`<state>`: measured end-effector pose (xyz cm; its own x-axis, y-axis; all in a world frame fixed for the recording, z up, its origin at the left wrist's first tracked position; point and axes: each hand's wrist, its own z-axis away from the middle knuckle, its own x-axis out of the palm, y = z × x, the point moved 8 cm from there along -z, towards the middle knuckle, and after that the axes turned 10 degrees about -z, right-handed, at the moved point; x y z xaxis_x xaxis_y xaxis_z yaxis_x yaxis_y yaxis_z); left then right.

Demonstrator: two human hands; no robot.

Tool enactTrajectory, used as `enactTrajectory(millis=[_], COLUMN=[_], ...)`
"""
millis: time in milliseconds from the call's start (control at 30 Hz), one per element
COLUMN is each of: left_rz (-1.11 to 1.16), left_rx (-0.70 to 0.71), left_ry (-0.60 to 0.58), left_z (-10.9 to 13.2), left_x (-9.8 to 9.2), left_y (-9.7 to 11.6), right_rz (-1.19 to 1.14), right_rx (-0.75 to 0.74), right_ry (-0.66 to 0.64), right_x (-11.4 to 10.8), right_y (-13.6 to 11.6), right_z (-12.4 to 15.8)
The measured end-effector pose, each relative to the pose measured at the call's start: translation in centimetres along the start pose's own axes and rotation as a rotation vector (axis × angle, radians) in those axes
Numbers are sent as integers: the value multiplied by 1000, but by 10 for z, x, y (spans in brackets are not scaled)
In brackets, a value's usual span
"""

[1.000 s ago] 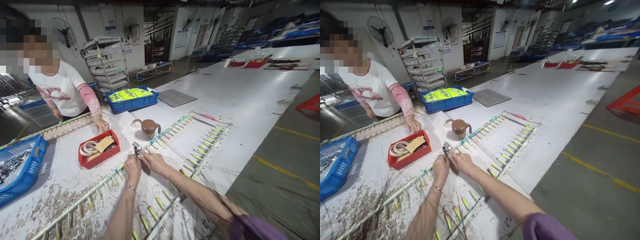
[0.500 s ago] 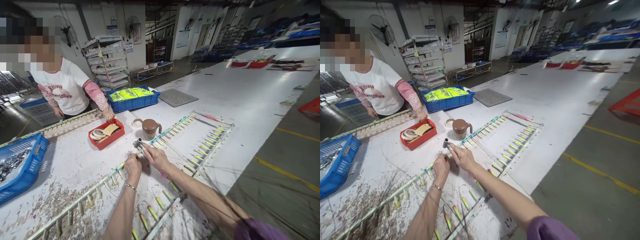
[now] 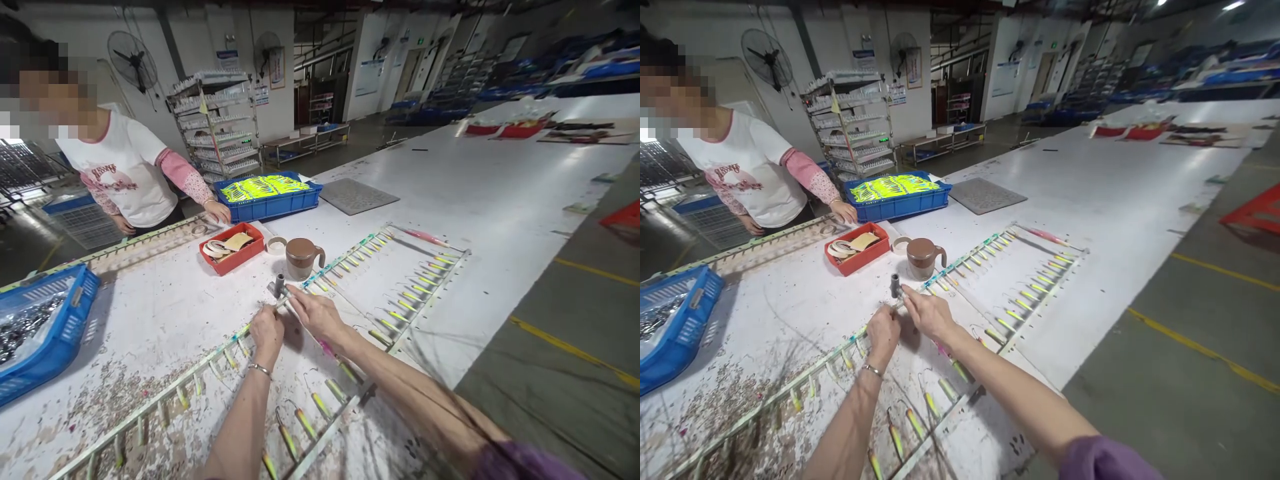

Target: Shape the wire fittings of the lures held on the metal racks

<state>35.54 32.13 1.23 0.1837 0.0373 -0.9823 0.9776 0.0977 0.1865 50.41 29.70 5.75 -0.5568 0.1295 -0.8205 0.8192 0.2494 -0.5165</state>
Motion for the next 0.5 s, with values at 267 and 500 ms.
enactTrajectory(millis=[267, 500], left_rz=[-27, -49], left_rx=[97, 121], left_ry=[8, -4], left_z=[3, 5], left_x=[-2, -6], left_y=[1, 3], right_rz=[42, 86], right_rx=[34, 32], right_ry=[-59, -160], right_x=[1, 11], right_y=[7, 12], right_z=[-3, 2])
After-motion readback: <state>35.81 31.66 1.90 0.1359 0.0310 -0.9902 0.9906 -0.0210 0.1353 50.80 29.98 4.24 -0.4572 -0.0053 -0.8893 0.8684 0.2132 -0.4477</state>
